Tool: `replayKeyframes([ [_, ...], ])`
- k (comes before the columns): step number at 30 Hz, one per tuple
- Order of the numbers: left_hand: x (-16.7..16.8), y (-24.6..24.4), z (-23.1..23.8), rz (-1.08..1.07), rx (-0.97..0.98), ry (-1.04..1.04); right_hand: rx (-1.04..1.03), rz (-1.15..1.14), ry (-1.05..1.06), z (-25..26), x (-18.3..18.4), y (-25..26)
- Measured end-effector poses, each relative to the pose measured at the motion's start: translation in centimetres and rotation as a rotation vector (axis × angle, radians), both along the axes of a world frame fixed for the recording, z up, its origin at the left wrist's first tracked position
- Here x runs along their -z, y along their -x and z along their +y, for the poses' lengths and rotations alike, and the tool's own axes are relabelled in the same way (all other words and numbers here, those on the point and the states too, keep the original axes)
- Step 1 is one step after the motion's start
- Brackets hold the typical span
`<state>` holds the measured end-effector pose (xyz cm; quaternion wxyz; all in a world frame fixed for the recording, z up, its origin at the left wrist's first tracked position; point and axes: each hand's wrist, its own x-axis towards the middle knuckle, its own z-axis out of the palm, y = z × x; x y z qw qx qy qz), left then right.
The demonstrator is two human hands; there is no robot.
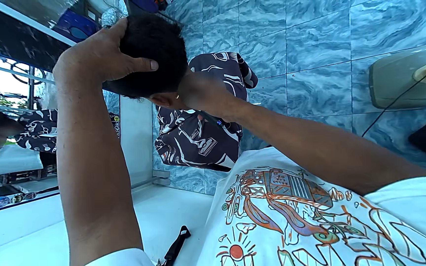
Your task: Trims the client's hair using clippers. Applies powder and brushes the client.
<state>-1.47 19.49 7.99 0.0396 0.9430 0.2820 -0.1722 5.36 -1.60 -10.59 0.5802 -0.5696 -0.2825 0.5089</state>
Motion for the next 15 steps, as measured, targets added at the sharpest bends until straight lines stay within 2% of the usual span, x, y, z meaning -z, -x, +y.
replayKeyframes([
  [3, -0.16, -0.03, -0.39, 0.003, 0.002, 0.004, 0.002, 0.021, -0.088, 0.04, 0.03, -0.22],
  [7, -0.2, -0.06, -0.37, 0.004, 0.009, 0.0, -0.002, 0.002, 0.007, 0.06, -0.12, -0.32],
  [11, -0.29, -0.04, -0.53, 0.023, -0.012, -0.029, -0.017, 0.014, -0.101, 0.01, -0.18, -0.54],
  [15, -0.25, -0.05, -0.34, 0.031, -0.01, -0.032, -0.022, -0.002, 0.021, 0.06, -0.16, -0.63],
])
